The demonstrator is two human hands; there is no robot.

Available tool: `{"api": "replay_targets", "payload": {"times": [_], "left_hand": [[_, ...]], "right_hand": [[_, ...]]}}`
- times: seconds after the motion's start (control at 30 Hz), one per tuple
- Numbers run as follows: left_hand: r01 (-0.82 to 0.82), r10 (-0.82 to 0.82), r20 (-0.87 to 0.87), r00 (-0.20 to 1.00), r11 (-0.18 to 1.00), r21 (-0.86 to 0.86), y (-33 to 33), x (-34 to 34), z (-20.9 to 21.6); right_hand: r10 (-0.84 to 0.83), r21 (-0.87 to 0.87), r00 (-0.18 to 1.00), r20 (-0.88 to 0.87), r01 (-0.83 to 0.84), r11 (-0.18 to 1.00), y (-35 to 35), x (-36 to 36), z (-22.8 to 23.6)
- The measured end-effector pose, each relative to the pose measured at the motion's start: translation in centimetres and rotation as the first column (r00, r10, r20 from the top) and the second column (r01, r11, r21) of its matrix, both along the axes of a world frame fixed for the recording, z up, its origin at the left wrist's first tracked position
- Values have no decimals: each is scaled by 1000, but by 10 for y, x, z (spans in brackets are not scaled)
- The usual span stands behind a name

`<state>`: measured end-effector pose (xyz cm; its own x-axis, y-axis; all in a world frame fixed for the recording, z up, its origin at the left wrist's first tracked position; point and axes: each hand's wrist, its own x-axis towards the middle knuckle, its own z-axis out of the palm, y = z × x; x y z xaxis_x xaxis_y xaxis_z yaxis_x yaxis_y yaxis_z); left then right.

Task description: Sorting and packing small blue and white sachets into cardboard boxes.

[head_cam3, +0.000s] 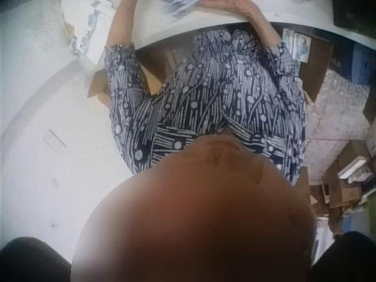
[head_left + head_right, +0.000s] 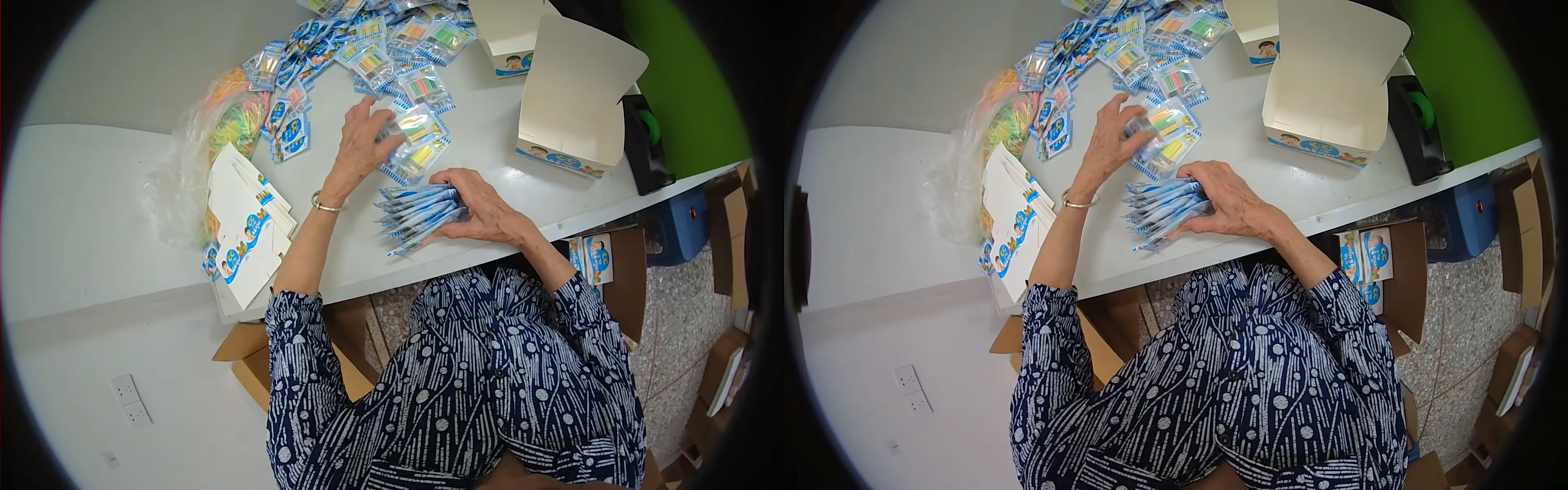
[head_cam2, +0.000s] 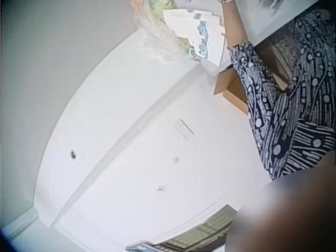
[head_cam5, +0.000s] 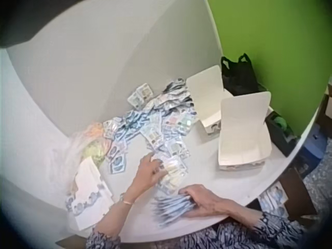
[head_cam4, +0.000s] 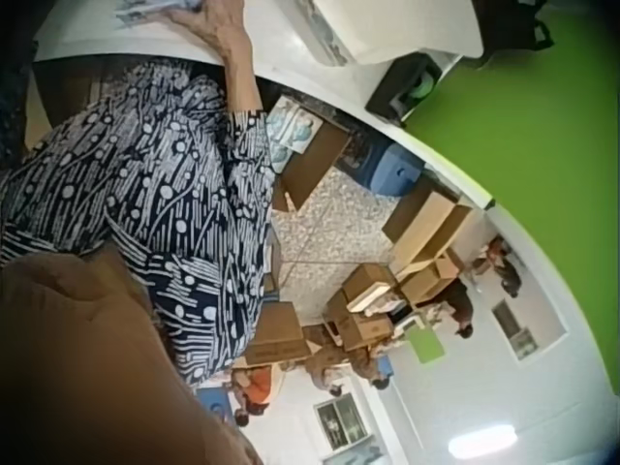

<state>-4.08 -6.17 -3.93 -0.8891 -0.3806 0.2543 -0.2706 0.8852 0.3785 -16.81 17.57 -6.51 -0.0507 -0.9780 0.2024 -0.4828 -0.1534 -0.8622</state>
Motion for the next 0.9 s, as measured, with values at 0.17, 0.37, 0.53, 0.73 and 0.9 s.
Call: {"api": "replay_targets", "payload": {"times": [0.17, 0.37, 0.53, 0.73, 0.9], "left_hand": [[100, -103, 112, 988, 994, 36, 22, 21, 8], [-118, 119, 1, 993, 986, 114, 25, 17, 17], [-152, 150, 150, 977, 988, -1, 38, 8, 13], [-142, 140, 76, 987, 989, 27, 29, 8, 2], [-189, 224, -56, 973, 911, 366, -14, 6, -18]], "right_hand": [[-7, -3, 1000, -8, 7, 1000, 0, -1, -4], [-13, -10, 999, -38, 13, 1000, -1, 2, -2], [3, -4, 997, -71, -3, 1000, -2, 2, 0], [-10, -1, 997, -73, 10, 1000, -1, 1, -1], [-11, 65, 998, -55, 15, 998, -2, 3, 4]]}}
